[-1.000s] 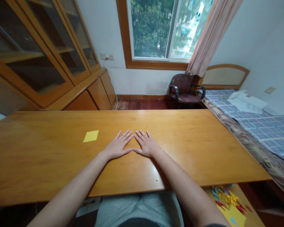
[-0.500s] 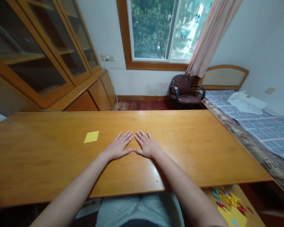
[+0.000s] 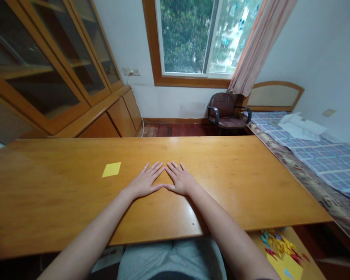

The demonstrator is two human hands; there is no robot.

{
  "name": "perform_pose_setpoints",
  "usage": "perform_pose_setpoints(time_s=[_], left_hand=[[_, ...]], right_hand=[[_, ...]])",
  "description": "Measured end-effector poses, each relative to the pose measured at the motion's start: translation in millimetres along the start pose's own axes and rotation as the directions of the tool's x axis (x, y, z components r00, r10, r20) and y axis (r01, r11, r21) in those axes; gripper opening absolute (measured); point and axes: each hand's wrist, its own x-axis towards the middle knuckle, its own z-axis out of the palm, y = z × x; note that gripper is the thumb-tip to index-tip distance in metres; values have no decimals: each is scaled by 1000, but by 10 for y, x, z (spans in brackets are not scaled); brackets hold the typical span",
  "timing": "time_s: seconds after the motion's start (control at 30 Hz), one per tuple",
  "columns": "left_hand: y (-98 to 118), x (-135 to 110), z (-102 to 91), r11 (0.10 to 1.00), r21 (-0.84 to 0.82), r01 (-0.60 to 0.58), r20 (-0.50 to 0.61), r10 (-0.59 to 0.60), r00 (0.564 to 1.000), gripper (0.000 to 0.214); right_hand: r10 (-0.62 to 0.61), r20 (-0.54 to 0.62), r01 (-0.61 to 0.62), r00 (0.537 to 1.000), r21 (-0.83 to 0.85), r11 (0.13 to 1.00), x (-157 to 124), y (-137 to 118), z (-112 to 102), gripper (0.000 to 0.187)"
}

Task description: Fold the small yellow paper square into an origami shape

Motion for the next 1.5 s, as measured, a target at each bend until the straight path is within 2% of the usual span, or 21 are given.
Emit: perform_pose_setpoints(time_s=[1.5], left_hand=[[-12,-2,25,999,44,-9,-44,11,999,79]], right_hand=[[3,-14,-3,1000,-7,1000,4,7,21,80]])
